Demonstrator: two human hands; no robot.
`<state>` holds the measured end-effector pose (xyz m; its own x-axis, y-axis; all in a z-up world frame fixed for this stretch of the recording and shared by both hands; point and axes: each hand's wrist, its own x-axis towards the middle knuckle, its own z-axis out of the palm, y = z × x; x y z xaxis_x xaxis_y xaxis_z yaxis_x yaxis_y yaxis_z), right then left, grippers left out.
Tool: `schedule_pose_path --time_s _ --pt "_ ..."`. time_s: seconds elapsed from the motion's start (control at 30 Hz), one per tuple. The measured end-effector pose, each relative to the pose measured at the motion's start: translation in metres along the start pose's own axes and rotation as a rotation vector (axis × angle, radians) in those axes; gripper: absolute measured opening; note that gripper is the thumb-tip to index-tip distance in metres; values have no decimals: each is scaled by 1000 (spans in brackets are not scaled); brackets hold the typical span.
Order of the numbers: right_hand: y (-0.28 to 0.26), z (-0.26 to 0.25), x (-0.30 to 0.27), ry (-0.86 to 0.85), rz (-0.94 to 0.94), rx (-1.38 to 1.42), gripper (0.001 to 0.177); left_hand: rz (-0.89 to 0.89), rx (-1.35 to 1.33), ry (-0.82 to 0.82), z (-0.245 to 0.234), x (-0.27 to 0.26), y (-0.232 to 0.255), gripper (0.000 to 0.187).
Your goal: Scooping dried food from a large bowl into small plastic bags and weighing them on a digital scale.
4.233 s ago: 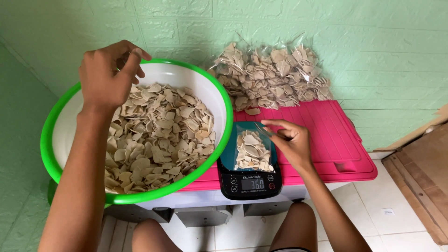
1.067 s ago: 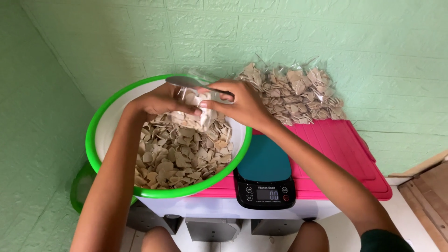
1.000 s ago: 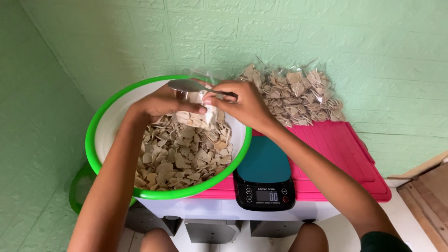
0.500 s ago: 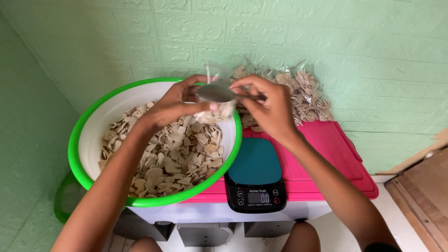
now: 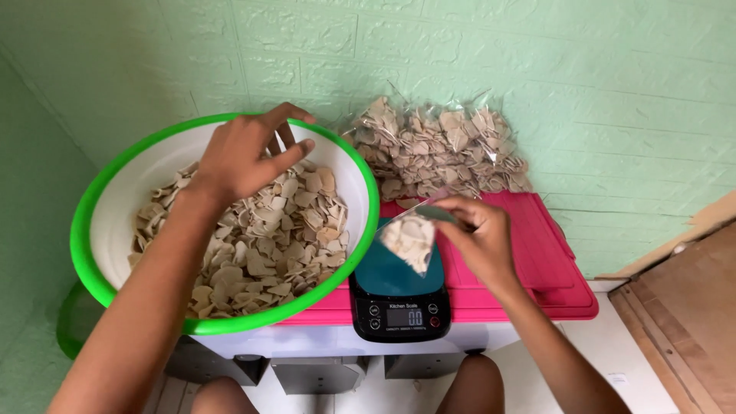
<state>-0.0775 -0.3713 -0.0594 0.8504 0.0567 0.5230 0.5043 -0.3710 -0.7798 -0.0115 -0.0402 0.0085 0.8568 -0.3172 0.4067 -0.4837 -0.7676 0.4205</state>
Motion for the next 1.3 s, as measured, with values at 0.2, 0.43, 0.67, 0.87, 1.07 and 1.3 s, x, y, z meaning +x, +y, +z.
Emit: schedule_pose_path --time_s 0.2,0.43,0.67,0.87,1.07,1.3 --pt "84 21 -22 79 159 140 4 -49 2 43 -7 -7 0 38" --pt "75 5 6 235 28 -13 18 -49 -4 107 -5 -9 -7 35" --pt "185 -12 59 632 -164 -271 22 -55 28 98 -2 -12 -15 35" --pt "214 -17 51 554 -196 -457 51 -20 100 66 -6 -14 -16 46" --pt "212 -22 51 581 -174 -421 42 99 134 238 -7 -14 -33 35" --pt "205 -21 50 573 -155 -406 46 133 255 345 -5 -18 -56 31"
